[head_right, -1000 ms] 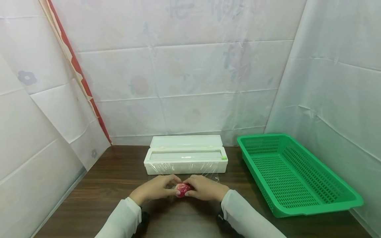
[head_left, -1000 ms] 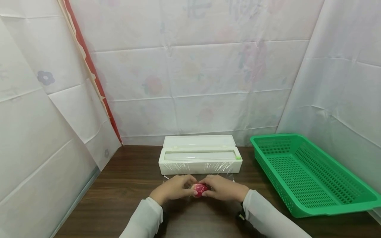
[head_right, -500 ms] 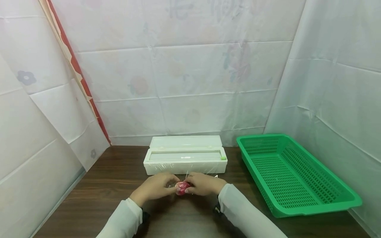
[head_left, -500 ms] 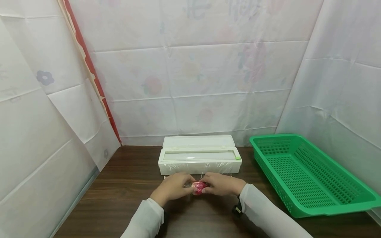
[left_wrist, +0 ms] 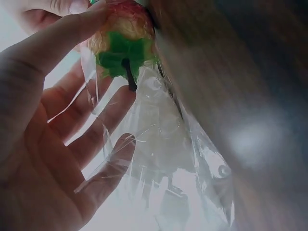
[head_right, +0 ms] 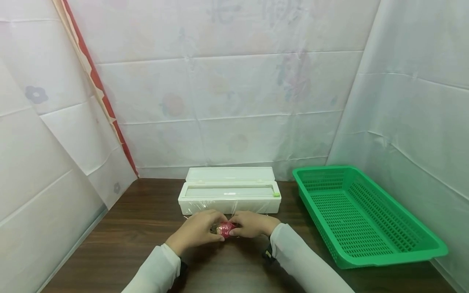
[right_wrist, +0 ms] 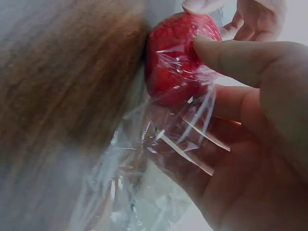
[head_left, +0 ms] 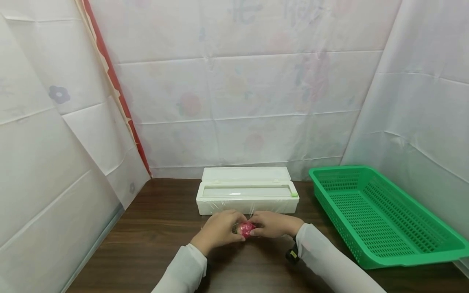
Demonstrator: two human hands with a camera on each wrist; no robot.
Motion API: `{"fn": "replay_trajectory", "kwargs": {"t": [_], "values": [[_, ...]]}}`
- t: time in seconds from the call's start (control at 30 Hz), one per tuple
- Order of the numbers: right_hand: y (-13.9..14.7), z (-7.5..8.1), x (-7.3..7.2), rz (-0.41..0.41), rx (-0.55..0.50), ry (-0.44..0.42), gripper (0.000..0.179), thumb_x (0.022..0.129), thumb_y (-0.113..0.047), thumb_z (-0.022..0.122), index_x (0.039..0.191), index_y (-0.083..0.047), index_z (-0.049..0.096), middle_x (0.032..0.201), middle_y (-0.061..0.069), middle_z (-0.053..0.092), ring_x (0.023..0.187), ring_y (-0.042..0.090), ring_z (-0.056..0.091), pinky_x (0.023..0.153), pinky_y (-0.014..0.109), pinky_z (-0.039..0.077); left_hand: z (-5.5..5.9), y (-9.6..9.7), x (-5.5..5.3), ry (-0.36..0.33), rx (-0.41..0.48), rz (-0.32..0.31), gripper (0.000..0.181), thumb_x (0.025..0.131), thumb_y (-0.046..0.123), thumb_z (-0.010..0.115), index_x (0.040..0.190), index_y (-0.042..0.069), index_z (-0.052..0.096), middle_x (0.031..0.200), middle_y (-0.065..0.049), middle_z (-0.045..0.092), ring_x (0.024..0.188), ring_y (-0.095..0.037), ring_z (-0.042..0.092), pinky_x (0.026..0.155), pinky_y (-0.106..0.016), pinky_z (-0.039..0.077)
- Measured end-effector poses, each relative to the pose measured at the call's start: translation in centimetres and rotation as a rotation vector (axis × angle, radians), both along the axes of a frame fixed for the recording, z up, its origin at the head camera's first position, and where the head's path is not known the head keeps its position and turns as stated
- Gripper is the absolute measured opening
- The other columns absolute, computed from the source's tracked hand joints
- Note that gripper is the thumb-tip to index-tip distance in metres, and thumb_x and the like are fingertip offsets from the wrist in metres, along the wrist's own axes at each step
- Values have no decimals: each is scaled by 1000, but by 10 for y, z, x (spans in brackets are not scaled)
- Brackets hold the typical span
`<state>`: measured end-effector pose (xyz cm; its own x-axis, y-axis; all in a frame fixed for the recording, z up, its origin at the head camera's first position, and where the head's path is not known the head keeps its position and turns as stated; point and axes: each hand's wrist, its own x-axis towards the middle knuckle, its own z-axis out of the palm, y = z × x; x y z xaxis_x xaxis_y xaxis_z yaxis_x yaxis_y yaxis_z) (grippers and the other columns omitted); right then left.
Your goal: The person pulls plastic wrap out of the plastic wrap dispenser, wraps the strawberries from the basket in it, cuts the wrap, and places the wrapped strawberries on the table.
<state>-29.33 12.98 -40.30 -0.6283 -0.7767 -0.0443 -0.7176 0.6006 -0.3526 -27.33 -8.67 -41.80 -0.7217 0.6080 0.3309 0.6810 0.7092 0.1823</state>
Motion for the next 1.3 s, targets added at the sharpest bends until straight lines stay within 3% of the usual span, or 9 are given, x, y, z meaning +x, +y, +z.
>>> {"fn": "replay_trajectory", "kwargs": {"t": [0.2,0.33,0.57,0.73,0.87,1.0,1.3], "values": [[3,-7,-1,-50,-73,-44,33,92,-36,57,117,-16,64,87,-10,55,75,5,49,67,24,46,-1,0,-3,-46,3,23,42,71,42,78,107,23,65,101,8,66,91,-6,57,79,-37,51],[5,-10,-1,-68,-100,-17,29,92,-36,57,113,-18,65,91,-11,59,80,3,51,71,26,49,0,0,-6,-62,9,13,40,74,42,76,107,22,66,102,7,67,93,-6,57,81,-38,51],[8,-4,8,-87,-142,171,32,90,-28,62,117,-11,63,110,-1,63,101,8,53,88,36,50,2,1,-9,-98,4,18,39,77,43,72,108,20,66,106,5,67,100,-10,56,87,-38,49],[0,2,20,-81,-175,319,28,84,-19,68,110,-8,65,102,2,66,95,10,55,81,33,53,3,1,-11,-135,18,13,39,78,43,71,109,20,67,107,6,67,102,-12,56,88,-41,49],[-6,1,26,-95,-145,371,29,82,-19,70,109,-9,66,100,1,67,91,9,56,78,29,54,4,1,-13,-137,7,20,38,80,45,69,110,21,67,108,6,66,103,-13,55,88,-43,48],[-9,-1,26,-128,-97,365,32,82,-21,70,110,-8,65,100,1,66,89,7,57,75,26,54,3,1,-16,-123,-15,34,40,80,48,68,111,23,67,111,4,62,106,-15,51,88,-45,45],[-10,1,16,-146,-89,296,31,82,-19,70,111,-9,64,104,3,66,94,9,57,79,30,55,4,-3,-23,-190,-2,11,41,84,42,66,117,20,65,115,0,62,109,-19,51,93,-48,44]]}}
